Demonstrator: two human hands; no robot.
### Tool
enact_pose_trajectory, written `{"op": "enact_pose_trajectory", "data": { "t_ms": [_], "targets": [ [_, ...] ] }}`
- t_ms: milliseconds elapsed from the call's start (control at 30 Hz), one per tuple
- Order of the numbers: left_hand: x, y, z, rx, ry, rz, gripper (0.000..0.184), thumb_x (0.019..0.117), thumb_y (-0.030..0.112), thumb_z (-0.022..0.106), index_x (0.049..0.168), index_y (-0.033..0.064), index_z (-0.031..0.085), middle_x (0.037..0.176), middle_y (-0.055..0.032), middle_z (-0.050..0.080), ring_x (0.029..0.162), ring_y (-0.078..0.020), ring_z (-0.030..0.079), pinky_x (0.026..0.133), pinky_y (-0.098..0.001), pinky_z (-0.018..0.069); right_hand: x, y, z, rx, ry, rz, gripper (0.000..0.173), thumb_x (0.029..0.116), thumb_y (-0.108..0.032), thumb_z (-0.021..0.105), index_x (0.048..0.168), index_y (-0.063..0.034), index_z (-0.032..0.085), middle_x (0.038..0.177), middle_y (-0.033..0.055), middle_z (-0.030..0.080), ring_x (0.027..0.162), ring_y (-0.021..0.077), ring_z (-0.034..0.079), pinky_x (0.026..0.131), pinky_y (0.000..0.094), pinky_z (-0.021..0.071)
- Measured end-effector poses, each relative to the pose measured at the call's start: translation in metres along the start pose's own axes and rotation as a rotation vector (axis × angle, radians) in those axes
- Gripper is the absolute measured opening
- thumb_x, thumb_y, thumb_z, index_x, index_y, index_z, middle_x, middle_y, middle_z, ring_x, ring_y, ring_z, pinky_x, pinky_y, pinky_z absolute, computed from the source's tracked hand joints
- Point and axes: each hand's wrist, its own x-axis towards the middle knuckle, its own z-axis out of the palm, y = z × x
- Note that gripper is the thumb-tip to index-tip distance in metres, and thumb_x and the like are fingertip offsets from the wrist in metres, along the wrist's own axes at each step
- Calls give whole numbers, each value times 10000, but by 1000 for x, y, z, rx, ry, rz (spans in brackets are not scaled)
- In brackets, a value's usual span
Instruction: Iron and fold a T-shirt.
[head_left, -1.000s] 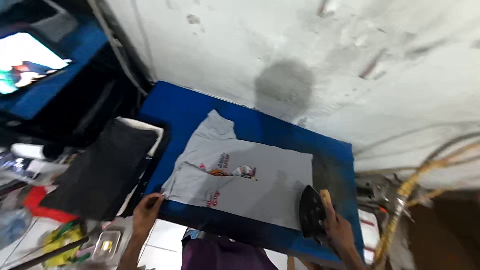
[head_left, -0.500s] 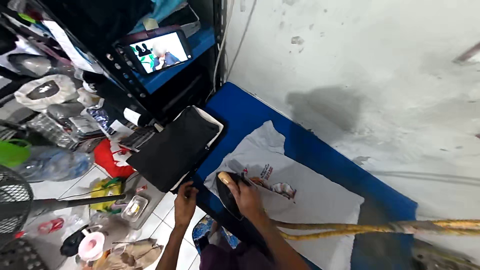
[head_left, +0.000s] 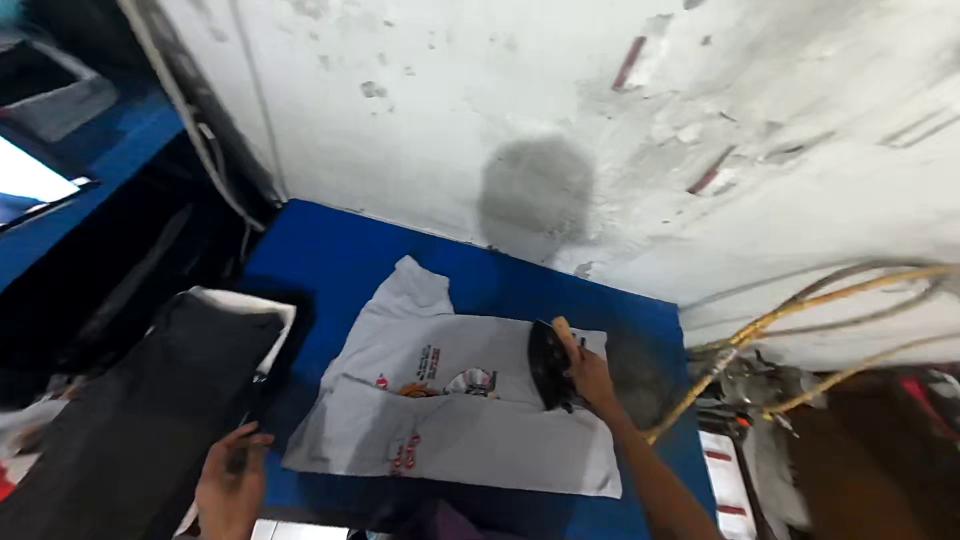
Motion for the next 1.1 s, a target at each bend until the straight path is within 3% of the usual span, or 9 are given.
{"op": "enact_pose_trajectory", "data": {
  "t_ms": [300,400,467,567,633,700,800,900,1100],
  "targets": [
    [128,51,107,365,-264,33,403,1067,185,520,1364,-86,543,1288,-303,620,1179,-410,630,1035,-546,495,73,150,-97,27,144,275,788,1068,-608,310,1198,90,651,1111,334,672,1049,479,666,927,664,497],
    [166,61,148,490,-379,-52,500,1043,276,577,1402,-68,521,1372,-295,571,1286,-410,563,1109,-540,439,88,158,-109,179,187,343,841,1011,-715,347,1158,62,632,897,211,680,748,329,669,711,542,558],
    [180,63,168,521,-388,-111,592,982,337,677,1391,-66,532,1364,-303,561,1279,-426,554,1101,-557,436,90,154,-108,78,349,343,828,998,-702,421,1258,60,618,1049,278,700,924,429,693,828,638,540],
    [192,75,181,488,-433,-211,547,986,324,683,1362,-48,545,1224,-273,643,1132,-392,639,1010,-559,492,89,134,-90,-223,625,3,565,1042,-365,519,1448,28,510,1375,385,526,1292,605,477,1016,790,335],
    [197,83,180,458,-480,-247,452,1013,337,640,1267,-38,635,1147,-250,677,1065,-362,658,979,-550,497,92,107,-64,-317,511,-297,395,1020,-111,510,1396,-19,588,1351,351,562,1282,588,496,1001,781,369],
    [201,89,177,424,-521,-237,460,1033,395,598,1151,-39,694,1066,-236,696,991,-331,670,936,-543,509,101,89,-35,-345,294,-515,494,925,68,559,1389,-90,622,1362,279,599,1295,533,523,1037,745,381],
    [201,98,173,389,-494,-181,444,1040,400,583,1028,-21,722,947,-186,697,868,-265,658,850,-499,521,109,79,-10,-374,171,-615,418,911,73,594,1300,-57,673,1247,288,647,1222,526,572,1055,729,373],
    [195,102,158,273,-441,-24,340,1012,288,645,1056,-36,738,1096,-191,708,1037,-258,668,973,-454,513,100,77,-24,-337,129,-623,170,943,-3,643,1078,63,723,1155,332,656,1163,536,599,991,678,467],
    [163,110,107,107,-360,103,272,958,186,720,1150,-7,732,1135,-159,725,991,-202,709,917,-384,580,25,88,-66,-233,203,-676,187,989,-16,582,1100,57,713,1194,276,670,1126,463,657,942,622,537]
  ]
}}
